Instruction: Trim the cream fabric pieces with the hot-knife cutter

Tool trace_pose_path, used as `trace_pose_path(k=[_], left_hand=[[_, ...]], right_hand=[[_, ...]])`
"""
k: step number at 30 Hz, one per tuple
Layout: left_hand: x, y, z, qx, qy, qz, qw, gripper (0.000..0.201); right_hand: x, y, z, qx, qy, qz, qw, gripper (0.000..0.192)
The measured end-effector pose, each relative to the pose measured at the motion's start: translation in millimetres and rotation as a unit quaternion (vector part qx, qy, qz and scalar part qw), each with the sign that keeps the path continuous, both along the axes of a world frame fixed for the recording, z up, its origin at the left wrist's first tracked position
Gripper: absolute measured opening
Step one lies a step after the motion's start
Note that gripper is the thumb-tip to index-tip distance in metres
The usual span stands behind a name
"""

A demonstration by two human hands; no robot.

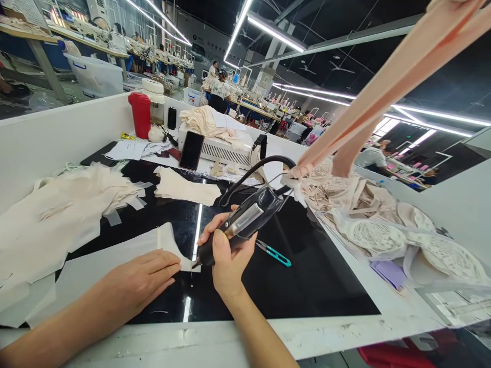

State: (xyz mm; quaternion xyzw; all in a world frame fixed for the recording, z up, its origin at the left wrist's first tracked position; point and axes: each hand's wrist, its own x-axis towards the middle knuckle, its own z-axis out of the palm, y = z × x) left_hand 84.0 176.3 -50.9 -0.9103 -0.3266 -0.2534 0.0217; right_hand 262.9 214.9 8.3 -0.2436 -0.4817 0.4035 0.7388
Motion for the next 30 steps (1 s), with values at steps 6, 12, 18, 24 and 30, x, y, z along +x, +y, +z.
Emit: trace_pose_path(k=[6, 12, 18, 24, 30], left_hand=[[-0.2, -0.5, 1.1, -0.019, -0.006, -0.008, 1.000, 0.025], [0.3, -1.3, 0.3, -0.009, -0.016, -0.002, 1.000, 0.026], [-2.1, 1.2, -3.0, -0.009, -0.035, 0.006, 0.999, 0.029], [-26.4, 14.4, 6.4, 0.008, -0.042, 0.039, 0.998, 0.034], [-39.1, 5.6, 14.6, -0.018, -0.013, 0.041, 0.999, 0.037]], right_hand=[[0.5, -1.9, -1.0, 0.005, -0.010, -0.001, 1.000, 0.035], [0.2, -2.8, -2.1, -0.003, -0.021, 0.002, 1.000, 0.033], [-0.3, -0.5, -5.5, 0.007, -0.024, -0.004, 1.000, 0.033], [9.6, 16.9, -6.2, 0.013, -0.036, -0.023, 0.999, 0.038], [18.5, 39.4, -5.9, 0.022, -0.021, -0.052, 0.998, 0.034]])
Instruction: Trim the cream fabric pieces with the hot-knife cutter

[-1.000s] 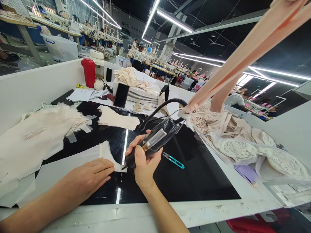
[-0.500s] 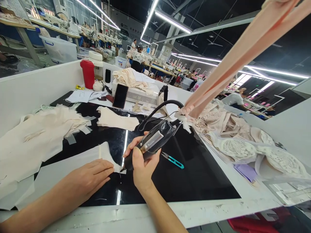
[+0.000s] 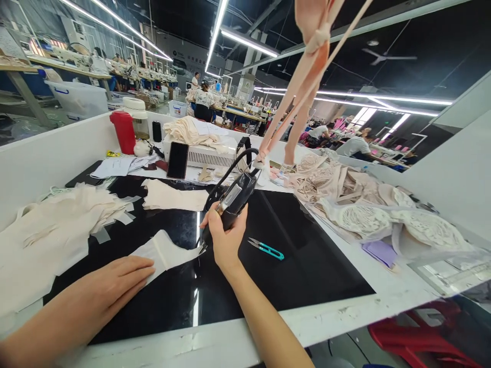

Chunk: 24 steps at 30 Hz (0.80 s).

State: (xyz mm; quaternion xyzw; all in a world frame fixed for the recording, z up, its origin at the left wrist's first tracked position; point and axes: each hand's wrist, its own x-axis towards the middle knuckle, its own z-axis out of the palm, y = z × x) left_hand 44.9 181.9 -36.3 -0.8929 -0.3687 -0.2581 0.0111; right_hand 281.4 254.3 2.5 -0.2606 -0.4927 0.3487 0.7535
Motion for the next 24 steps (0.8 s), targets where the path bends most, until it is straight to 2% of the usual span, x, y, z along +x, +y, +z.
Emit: trace_pose_path(k=[3, 7, 9, 13, 17, 20, 24], left_hand=[[4.0, -11.3, 7.4, -0.017, -0.037, -0.012, 0.999, 0.037], [9.0, -10.4, 15.6, -0.134, -0.025, -0.001, 0.991, 0.036], [9.5, 0.7, 17.1, -0.167, -0.009, 0.008, 0.986, 0.034], [12.4, 34.4, 15.5, -0.141, -0.011, -0.026, 0.990, 0.022], [16.7, 61.4, 8.6, -0.150, -0.004, -0.107, 0.983, 0.039], [16.2, 70.0, 5.1, -0.188, 0.030, -0.116, 0.975, 0.045], [13.3, 71.4, 9.6, -0.248, 0.087, -0.101, 0.960, 0.049]], right_hand=[[-1.1, 2.7, 2.5, -0.006, 0.006, -0.007, 1.000, 0.034], [-5.6, -1.9, 6.6, -0.005, 0.008, 0.008, 1.000, 0.034], [-8.7, -4.7, 7.7, -0.006, 0.006, 0.021, 1.000, 0.033], [-16.6, -7.0, 7.8, -0.013, 0.020, 0.033, 0.999, 0.033], [-25.1, -5.0, 7.7, -0.011, 0.033, 0.052, 0.998, 0.032], [-30.7, -3.2, 7.7, -0.014, 0.038, 0.061, 0.997, 0.032], [-35.8, -2.5, 7.8, -0.028, 0.035, 0.066, 0.997, 0.033]])
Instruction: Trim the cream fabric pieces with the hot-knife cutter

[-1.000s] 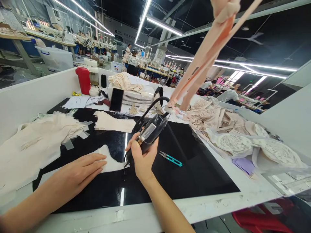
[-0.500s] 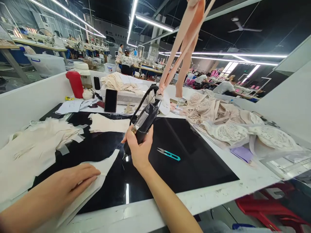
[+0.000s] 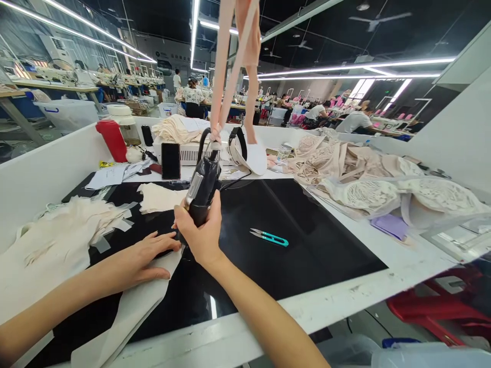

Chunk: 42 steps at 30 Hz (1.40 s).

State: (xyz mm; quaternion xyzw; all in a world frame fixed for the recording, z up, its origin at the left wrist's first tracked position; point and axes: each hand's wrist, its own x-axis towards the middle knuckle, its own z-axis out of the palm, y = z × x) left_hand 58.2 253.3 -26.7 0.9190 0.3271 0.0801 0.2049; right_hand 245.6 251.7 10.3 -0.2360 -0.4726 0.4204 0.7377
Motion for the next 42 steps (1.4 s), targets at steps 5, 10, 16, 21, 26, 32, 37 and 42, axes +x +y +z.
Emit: trace_pose_path(k=[5, 10, 16, 21, 26, 32, 37, 42], left_hand=[[0.1, 0.1, 7.1, -0.018, 0.032, -0.001, 0.999, 0.050], [0.9, 1.2, 8.1, -0.056, 0.047, 0.012, 0.997, 0.049], [3.0, 0.5, 10.9, -0.073, 0.049, 0.014, 0.996, 0.041], [5.4, 0.2, 13.1, -0.066, 0.046, 0.011, 0.997, 0.036], [3.9, 0.7, 11.0, -0.060, 0.044, 0.006, 0.997, 0.039], [4.1, 2.2, 12.1, -0.066, 0.033, 0.001, 0.997, 0.043], [0.9, 4.2, 8.8, -0.064, 0.027, -0.009, 0.998, 0.051], [-0.9, 4.0, 8.3, -0.076, 0.016, -0.010, 0.997, 0.058]], right_hand=[[-2.7, -0.7, -0.3, -0.005, 0.000, 0.014, 1.000, 0.032], [-3.4, -2.4, -0.7, -0.004, -0.006, 0.012, 1.000, 0.032], [-6.2, -6.3, 2.0, -0.032, -0.001, -0.005, 0.999, 0.031], [-9.6, -12.0, 0.6, -0.018, 0.009, 0.025, 0.999, 0.033], [-11.0, -15.4, 0.0, -0.023, 0.008, 0.015, 1.000, 0.030], [-11.6, -21.9, -1.2, 0.002, 0.016, 0.056, 0.998, 0.034], [-13.4, -24.8, -3.4, -0.034, -0.001, 0.031, 0.999, 0.033], [-13.7, -25.4, -1.7, -0.028, 0.008, 0.046, 0.999, 0.036]])
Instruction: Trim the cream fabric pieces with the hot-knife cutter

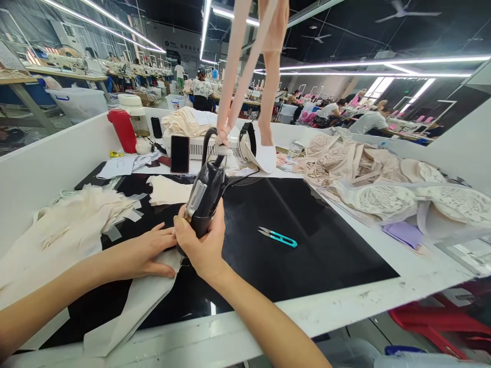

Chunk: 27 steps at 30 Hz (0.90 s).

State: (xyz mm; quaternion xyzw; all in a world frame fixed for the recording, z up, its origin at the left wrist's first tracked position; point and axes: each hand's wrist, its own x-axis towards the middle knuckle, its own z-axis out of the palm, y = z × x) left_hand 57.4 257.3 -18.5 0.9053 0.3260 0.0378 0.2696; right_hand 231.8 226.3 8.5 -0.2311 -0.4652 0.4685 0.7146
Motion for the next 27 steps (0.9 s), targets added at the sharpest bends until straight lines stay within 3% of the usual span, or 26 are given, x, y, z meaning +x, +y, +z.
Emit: trace_pose_path(k=[10, 13, 16, 19, 23, 27], left_hand=[[3.0, -4.0, 4.8, -0.017, -0.014, 0.015, 1.000, 0.072], [0.1, -14.7, 0.7, 0.047, -0.016, 0.024, 0.998, 0.074], [-3.2, -37.1, -4.3, 0.151, -0.044, 0.058, 0.986, 0.046], [-4.0, -64.2, -10.0, 0.199, -0.052, 0.101, 0.973, 0.018], [-1.8, -84.7, -23.7, 0.261, -0.055, 0.090, 0.960, 0.016], [-3.6, -83.3, -31.2, 0.271, -0.072, 0.076, 0.957, 0.028]], right_hand=[[-1.1, -2.4, -12.2, 0.003, -0.014, 0.002, 1.000, 0.030], [0.7, -2.2, -9.8, 0.023, -0.021, -0.005, 1.000, 0.034], [5.9, -3.7, -3.1, 0.033, -0.046, -0.055, 0.997, 0.040], [15.1, -4.4, 5.8, 0.040, -0.097, -0.094, 0.990, 0.036], [26.1, -1.6, 18.0, 0.043, -0.127, -0.078, 0.988, 0.032], [26.7, 0.9, 24.2, 0.049, -0.090, -0.047, 0.994, 0.035]])
